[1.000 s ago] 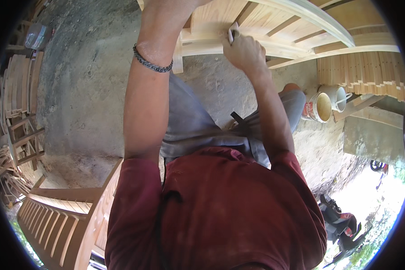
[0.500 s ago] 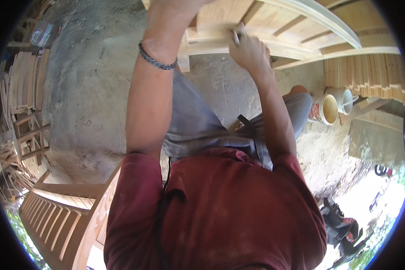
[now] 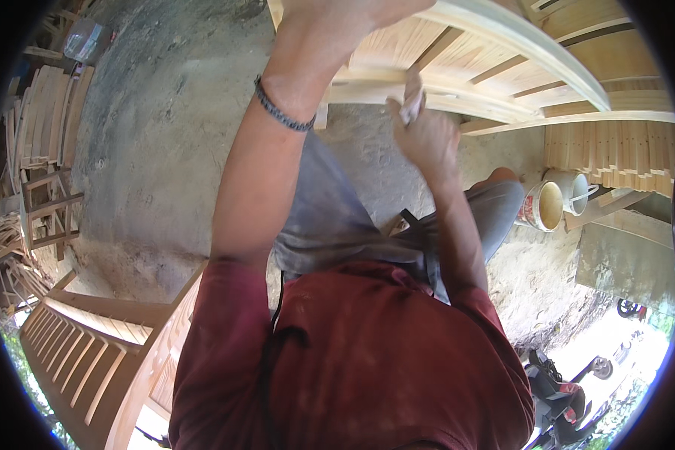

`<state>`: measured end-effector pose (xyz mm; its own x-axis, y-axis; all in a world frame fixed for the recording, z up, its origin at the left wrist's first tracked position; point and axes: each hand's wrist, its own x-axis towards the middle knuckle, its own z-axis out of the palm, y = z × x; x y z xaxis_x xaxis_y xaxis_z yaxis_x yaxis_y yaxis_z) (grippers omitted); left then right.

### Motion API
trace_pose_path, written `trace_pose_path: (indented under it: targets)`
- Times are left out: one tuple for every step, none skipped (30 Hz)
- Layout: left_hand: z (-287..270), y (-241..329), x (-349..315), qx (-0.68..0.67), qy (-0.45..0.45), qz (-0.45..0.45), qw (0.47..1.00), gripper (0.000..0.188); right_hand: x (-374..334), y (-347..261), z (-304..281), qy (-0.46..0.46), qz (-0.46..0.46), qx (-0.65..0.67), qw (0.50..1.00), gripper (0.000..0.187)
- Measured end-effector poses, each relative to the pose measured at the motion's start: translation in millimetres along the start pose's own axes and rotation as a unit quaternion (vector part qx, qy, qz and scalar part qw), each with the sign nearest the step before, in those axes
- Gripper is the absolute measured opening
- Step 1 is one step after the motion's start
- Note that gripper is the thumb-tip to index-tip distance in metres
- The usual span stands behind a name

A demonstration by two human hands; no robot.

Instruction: The person is sanding the curved top rail and vertical slats of a wooden chair using a piece of sandpaper.

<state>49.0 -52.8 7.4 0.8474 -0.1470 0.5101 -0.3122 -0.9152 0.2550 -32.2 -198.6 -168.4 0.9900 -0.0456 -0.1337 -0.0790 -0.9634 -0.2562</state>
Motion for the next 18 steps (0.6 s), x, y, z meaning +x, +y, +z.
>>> trace_pose_path:
  targets:
    - [-8.9,-7.3,-2.5,0.030,0.034,-0.006,0.999,0.041,15.9,-11.9,-11.7,-0.006,-0.028,0.009,1.000,0.052]
    - [-3.4,-15.7,-8.5,0.037,0.044,-0.003,0.998,0.041,27.2,-16.0,-15.2,-0.014,-0.035,0.008,0.999,0.055]
    - [1.8,-22.3,-7.7,0.036,0.062,0.005,0.997,0.041,28.2,-20.7,-16.5,-0.024,-0.027,0.005,0.999,0.059]
    - [4.2,-24.7,-6.2,0.037,0.083,0.013,0.996,0.040,28.0,-23.0,-16.8,-0.033,-0.015,0.005,0.999,0.065]
    - [10.0,-18.6,-6.0,0.015,0.070,0.015,0.997,0.040,12.4,-16.5,-12.9,-0.022,0.000,-0.010,1.000,0.066]
    - [13.1,-9.9,-9.1,-0.006,0.056,0.018,0.998,0.040,-1.4,-8.1,-4.7,-0.010,0.016,-0.024,1.000,0.067]
    - [6.5,-8.4,-13.3,-0.003,0.044,0.010,0.999,0.041,-7.5,-7.4,0.9,0.008,-0.010,0.001,1.000,0.067]
    - [2.8,-11.5,-8.9,0.017,0.054,0.004,0.998,0.040,-7.5,-7.8,2.7,0.031,-0.039,0.023,0.998,0.067]
    - [-0.8,-16.7,-0.9,0.036,0.063,-0.001,0.997,0.040,9.5,-7.2,-2.7,0.002,-0.038,0.025,0.999,0.068]
    - [2.1,-17.3,3.4,0.039,0.067,0.001,0.997,0.039,23.4,-8.1,-14.0,-0.026,-0.019,0.020,0.999,0.070]
    - [3.2,-17.6,2.8,0.029,0.056,0.004,0.998,0.040,34.6,-11.1,-14.5,-0.012,-0.026,-0.001,1.000,0.070]
    - [3.4,-18.5,1.9,0.020,0.046,0.006,0.999,0.040,37.6,-11.3,-10.3,-0.004,-0.025,-0.021,0.999,0.071]
    - [4.1,-17.9,1.1,0.011,0.037,0.007,0.999,0.041,24.8,-10.3,-3.4,0.003,-0.015,-0.036,0.999,0.070]
    - [5.4,-12.5,-2.7,0.006,0.013,-0.004,1.000,0.041,9.7,-8.5,-0.7,0.009,-0.005,-0.052,0.999,0.070]
    - [-2.7,-4.9,-3.4,0.014,0.000,-0.019,1.000,0.041,-2.7,-11.0,-6.9,0.005,-0.016,-0.034,0.999,0.070]
    - [-5.4,-0.5,-8.6,0.018,-0.023,-0.033,0.999,0.041,-1.3,-10.9,-6.4,0.001,-0.014,-0.036,0.999,0.070]
    - [-1.2,-2.3,-9.2,0.025,-0.010,-0.026,0.999,0.042,3.1,-10.1,-7.1,-0.004,-0.011,-0.037,0.999,0.070]
    - [2.2,-7.3,-4.1,0.036,0.012,-0.022,0.999,0.042,10.2,-8.8,-8.4,-0.010,-0.006,-0.039,0.999,0.070]
